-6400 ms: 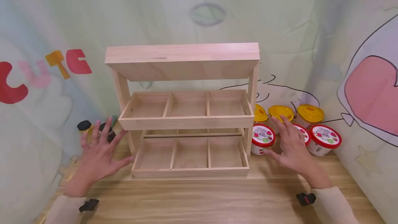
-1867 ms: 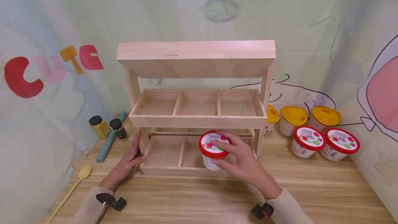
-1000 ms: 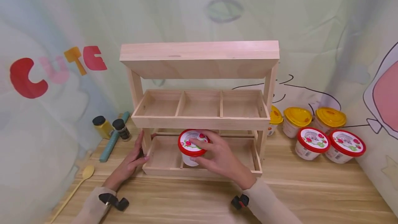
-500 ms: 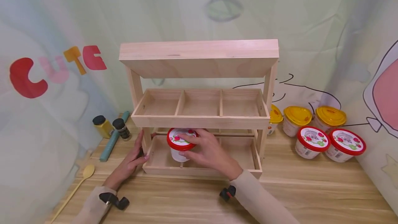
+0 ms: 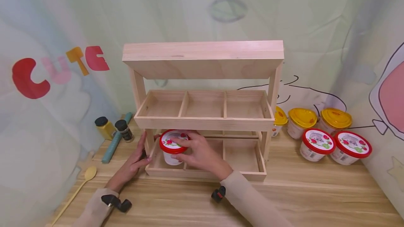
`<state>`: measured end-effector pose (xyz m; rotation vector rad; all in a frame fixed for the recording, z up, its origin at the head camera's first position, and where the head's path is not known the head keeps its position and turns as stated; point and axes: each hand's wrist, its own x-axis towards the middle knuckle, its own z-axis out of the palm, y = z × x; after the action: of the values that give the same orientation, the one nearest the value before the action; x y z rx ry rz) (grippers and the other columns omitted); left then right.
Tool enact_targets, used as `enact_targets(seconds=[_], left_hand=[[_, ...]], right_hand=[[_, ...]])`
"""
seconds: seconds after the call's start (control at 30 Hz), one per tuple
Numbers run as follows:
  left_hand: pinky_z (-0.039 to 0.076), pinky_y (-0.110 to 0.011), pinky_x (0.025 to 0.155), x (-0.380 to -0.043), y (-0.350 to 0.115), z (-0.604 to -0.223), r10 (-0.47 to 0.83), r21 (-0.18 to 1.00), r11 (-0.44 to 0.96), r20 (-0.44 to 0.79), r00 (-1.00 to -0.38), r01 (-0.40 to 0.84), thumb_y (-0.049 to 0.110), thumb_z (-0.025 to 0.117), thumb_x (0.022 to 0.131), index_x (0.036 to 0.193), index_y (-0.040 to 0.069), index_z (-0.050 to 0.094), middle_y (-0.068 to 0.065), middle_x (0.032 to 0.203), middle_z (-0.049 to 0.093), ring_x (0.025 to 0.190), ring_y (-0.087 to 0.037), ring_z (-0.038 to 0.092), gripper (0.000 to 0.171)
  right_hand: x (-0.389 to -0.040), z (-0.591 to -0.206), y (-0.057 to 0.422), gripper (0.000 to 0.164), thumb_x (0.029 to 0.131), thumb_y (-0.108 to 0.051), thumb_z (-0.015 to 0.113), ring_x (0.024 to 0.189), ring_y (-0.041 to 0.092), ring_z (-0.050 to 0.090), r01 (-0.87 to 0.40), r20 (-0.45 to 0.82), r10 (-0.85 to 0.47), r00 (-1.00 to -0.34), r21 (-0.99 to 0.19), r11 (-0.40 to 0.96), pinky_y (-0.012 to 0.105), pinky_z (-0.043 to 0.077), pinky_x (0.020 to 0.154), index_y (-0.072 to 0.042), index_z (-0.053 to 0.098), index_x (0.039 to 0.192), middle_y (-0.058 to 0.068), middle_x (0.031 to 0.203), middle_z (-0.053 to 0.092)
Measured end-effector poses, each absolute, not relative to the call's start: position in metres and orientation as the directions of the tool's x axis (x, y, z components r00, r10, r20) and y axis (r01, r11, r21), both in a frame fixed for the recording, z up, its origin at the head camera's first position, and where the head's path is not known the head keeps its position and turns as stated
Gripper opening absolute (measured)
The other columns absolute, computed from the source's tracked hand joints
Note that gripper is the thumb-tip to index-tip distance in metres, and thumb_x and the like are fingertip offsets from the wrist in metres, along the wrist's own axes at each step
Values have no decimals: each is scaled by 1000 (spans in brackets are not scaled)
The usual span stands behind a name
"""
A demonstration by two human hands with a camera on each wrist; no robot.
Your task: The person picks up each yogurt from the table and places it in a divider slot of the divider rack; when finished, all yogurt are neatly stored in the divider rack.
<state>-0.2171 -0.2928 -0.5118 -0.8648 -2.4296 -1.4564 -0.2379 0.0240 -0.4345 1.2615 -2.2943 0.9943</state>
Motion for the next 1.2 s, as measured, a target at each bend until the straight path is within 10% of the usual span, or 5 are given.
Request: enact_targets(seconds=[0.23,0.83,0.93,1.2], left_hand=[[15,-10,122,-218,-293,-513,392,740,353,439,-808,573,2,57,100,173,14,0,-32,171,32,158,8,22,93],[18,-24,128,-230,-305,-535,388,706,329,503,-772,626,8,64,97,173,14,5,-22,175,33,165,-20,26,97],[16,-19,129,-238,-313,-549,382,720,346,478,-791,602,10,65,98,174,19,4,-9,178,31,166,-12,22,98],[13,-14,124,-225,-301,-525,385,724,369,452,-805,583,9,63,99,174,15,2,-24,174,33,163,-4,21,97]], right_hand=[[-240,-442,13,56,89,-30,90,132,32,67,-814,530,-622,-576,-443,376,40,61,103,-13,74,139,16,153,63],[-236,-463,4,55,85,-26,93,142,33,58,-805,476,-659,-583,-451,386,48,54,113,-18,75,136,15,159,55],[-235,-465,4,51,84,-25,94,145,31,54,-772,447,-649,-616,-507,383,48,53,114,-21,72,130,11,160,52],[-235,-465,7,60,81,-25,96,145,33,52,-751,446,-634,-631,-557,355,52,53,114,-21,65,131,13,159,48]])
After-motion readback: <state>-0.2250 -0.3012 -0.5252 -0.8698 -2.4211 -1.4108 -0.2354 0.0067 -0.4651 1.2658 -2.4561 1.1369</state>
